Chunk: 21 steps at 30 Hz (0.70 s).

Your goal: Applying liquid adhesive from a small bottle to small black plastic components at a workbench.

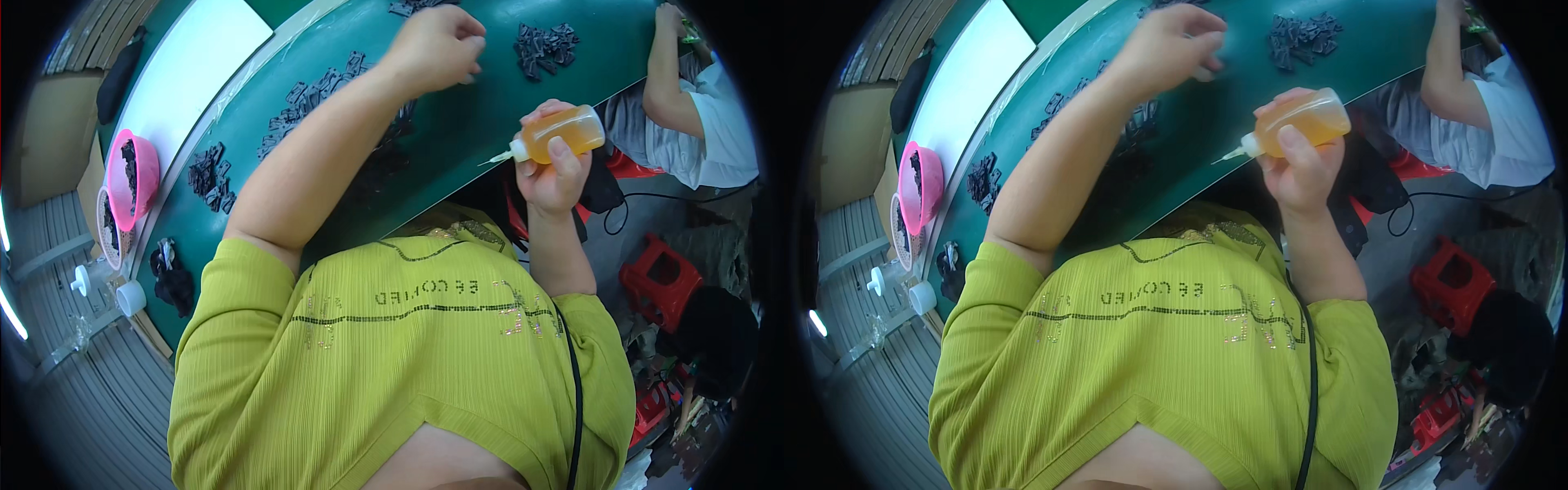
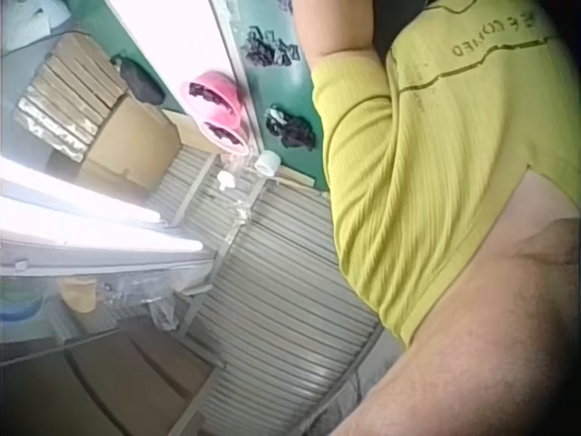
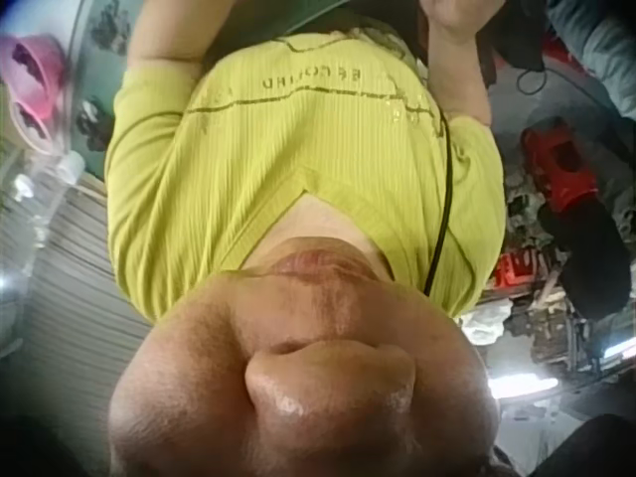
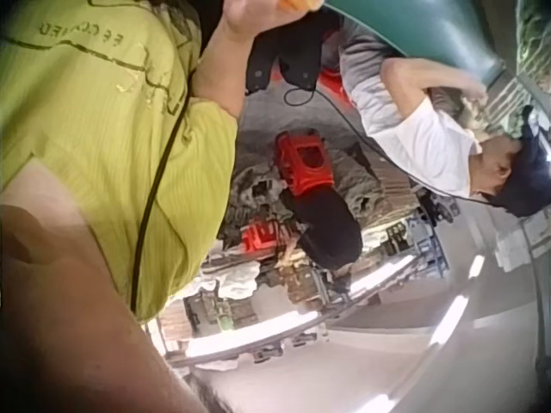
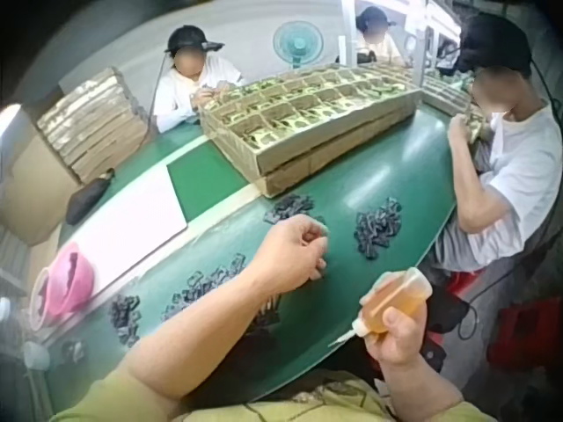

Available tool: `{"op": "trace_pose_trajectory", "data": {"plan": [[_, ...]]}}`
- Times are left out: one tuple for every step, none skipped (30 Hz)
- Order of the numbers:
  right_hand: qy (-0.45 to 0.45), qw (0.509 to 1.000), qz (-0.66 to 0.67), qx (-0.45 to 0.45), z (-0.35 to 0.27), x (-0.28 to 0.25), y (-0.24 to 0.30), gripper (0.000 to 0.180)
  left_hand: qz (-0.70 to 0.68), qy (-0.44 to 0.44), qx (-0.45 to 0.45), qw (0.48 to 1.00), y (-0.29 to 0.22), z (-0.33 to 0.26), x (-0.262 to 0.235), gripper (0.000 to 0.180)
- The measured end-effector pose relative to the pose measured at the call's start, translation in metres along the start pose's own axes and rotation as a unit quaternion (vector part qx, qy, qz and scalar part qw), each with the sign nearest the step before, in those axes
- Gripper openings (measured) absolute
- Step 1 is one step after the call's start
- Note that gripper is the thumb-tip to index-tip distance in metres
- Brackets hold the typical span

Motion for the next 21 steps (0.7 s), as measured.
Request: {"op": "trace_pose_trajectory", "data": {"plan": [[-0.013, 1.000, -0.002, -0.004, 0.000, -0.004, 0.001, 0.031, 0.069, -0.001, 0.011, 0.998, -0.004, -0.007, -0.013, 0.027], [-0.025, 1.000, -0.005, -0.009, 0.000, -0.007, 0.002, 0.031, 0.104, 0.015, -0.034, 0.994, 0.004, -0.013, -0.025, 0.024], [-0.027, 1.000, -0.003, -0.007, 0.000, -0.011, 0.001, 0.031, 0.145, 0.043, -0.017, 0.988, 0.004, -0.020, -0.033, 0.023], [-0.021, 1.000, 0.005, 0.002, 0.000, -0.013, -0.001, 0.030, 0.185, 0.071, 0.000, 0.980, 0.004, -0.028, -0.038, 0.023], [-0.014, 1.000, 0.012, 0.011, 0.002, -0.013, -0.004, 0.030, 0.186, 0.071, -0.002, 0.980, 0.005, -0.037, -0.044, 0.023], [-0.014, 1.000, 0.014, 0.013, 0.003, -0.013, -0.006, 0.030, 0.276, 0.092, 0.015, 0.956, 0.004, -0.050, -0.044, 0.023], [-0.004, 1.000, 0.015, 0.018, 0.004, -0.009, -0.008, 0.029, 0.364, 0.114, 0.033, 0.924, 0.003, -0.061, -0.040, 0.023], [0.006, 1.000, 0.015, 0.022, 0.006, -0.005, -0.010, 0.028, 0.381, 0.129, 0.022, 0.915, 0.008, -0.069, -0.037, 0.024], [0.007, 1.000, 0.015, 0.023, 0.007, -0.003, -0.012, 0.028, 0.392, 0.124, 0.022, 0.911, 0.010, -0.076, -0.036, 0.024], [0.009, 1.000, 0.012, 0.022, 0.008, 0.000, -0.014, 0.028, 0.403, 0.118, 0.024, 0.907, 0.012, -0.080, -0.035, 0.024], [0.011, 1.000, 0.009, 0.022, 0.009, 0.004, -0.016, 0.028, 0.402, 0.118, 0.023, 0.908, 0.013, -0.083, -0.035, 0.024], [0.012, 1.000, 0.008, 0.023, 0.010, 0.007, -0.017, 0.028, 0.392, 0.116, 0.015, 0.913, 0.014, -0.086, -0.036, 0.023], [0.001, 1.000, 0.006, 0.024, 0.010, 0.009, -0.019, 0.027, 0.381, 0.114, 0.007, 0.917, 0.015, -0.087, -0.037, 0.022], [-0.009, 1.000, 0.004, 0.024, 0.011, 0.010, -0.020, 0.027, 0.380, 0.113, 0.008, 0.918, 0.016, -0.088, -0.038, 0.022], [-0.009, 1.000, 0.003, 0.024, 0.011, 0.011, -0.021, 0.027, 0.351, 0.112, 0.003, 0.930, 0.016, -0.088, -0.041, 0.019], [-0.006, 1.000, 0.006, 0.022, 0.010, 0.012, -0.021, 0.027, 0.321, 0.110, -0.002, 0.941, 0.016, -0.089, -0.043, 0.016], [-0.003, 1.000, 0.010, 0.020, 0.010, 0.013, -0.021, 0.026, 0.320, 0.110, -0.001, 0.941, 0.014, -0.090, -0.045, 0.016], [-0.004, 1.000, 0.008, 0.020, 0.011, 0.014, -0.021, 0.026, 0.243, 0.106, -0.049, 0.963, 0.017, -0.092, -0.050, 0.013], [-0.001, 1.000, 0.014, 0.026, 0.011, 0.014, -0.022, 0.026, 0.163, 0.101, -0.096, 0.977, 0.023, -0.093, -0.053, 0.011], [0.003, 0.999, 0.020, 0.033, 0.012, 0.016, -0.024, 0.026, 0.162, 0.099, -0.096, 0.977, 0.028, -0.094, -0.053, 0.011], [0.004, 0.999, 0.019, 0.034, 0.013, 0.017, -0.025, 0.026, 0.045, 0.088, -0.090, 0.991, 0.033, -0.094, -0.052, 0.011]]}}
Point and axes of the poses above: each hand's wrist, its own z-axis towards the middle knuckle, its own x-axis out of the palm, y = z × x, the point moved 9 cm from there along z, towards the middle knuckle, and after that the axes turned 10 degrees about z, right-handed, at the moved point
